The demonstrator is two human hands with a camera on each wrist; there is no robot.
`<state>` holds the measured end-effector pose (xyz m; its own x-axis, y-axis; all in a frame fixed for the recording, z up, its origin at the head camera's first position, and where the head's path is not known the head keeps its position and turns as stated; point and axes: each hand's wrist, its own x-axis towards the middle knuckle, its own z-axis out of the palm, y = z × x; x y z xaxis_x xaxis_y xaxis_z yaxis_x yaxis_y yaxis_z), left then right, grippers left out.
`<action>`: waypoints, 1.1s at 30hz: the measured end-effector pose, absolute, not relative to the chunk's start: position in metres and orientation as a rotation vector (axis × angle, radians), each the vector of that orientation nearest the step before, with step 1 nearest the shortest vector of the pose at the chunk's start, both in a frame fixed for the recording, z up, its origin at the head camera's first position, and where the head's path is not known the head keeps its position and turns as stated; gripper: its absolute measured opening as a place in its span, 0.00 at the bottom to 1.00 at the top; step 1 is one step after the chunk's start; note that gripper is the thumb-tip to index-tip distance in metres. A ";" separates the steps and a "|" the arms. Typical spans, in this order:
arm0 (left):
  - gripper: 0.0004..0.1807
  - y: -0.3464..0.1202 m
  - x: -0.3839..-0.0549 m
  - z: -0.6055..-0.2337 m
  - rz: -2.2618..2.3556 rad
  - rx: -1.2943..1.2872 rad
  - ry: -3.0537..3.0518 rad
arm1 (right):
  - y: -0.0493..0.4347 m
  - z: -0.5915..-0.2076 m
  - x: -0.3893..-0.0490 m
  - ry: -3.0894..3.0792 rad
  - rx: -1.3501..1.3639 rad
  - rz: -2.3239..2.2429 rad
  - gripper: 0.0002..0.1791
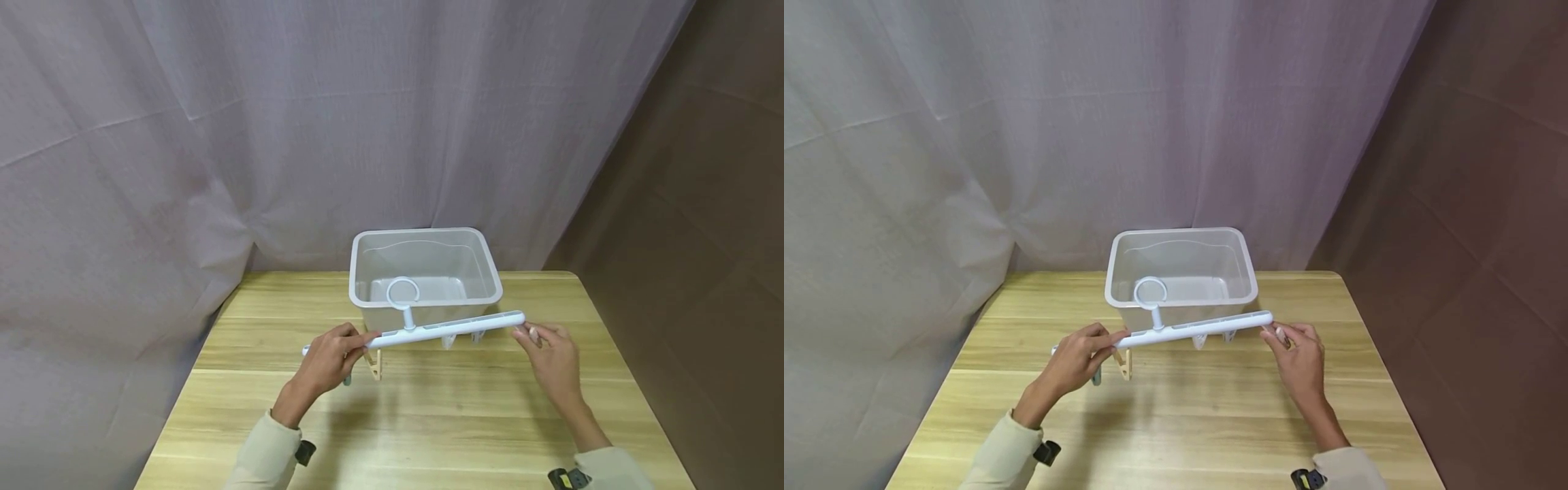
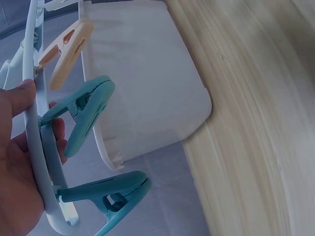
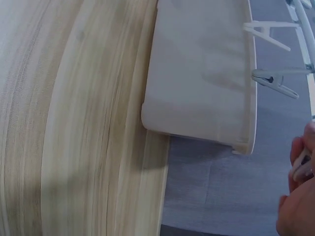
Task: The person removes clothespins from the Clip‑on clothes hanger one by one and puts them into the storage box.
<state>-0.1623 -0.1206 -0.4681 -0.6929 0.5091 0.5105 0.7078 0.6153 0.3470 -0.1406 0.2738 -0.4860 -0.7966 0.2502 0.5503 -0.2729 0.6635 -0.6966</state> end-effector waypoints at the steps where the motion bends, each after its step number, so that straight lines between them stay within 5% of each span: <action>1: 0.20 -0.121 -0.162 -0.468 -0.761 -0.976 -2.483 | 0.273 -0.486 -0.141 -2.214 0.039 1.054 0.13; 33: 0.20 -0.122 -0.162 -0.471 -0.780 -0.929 -2.403 | 0.269 -0.499 -0.144 -2.046 0.055 0.969 0.20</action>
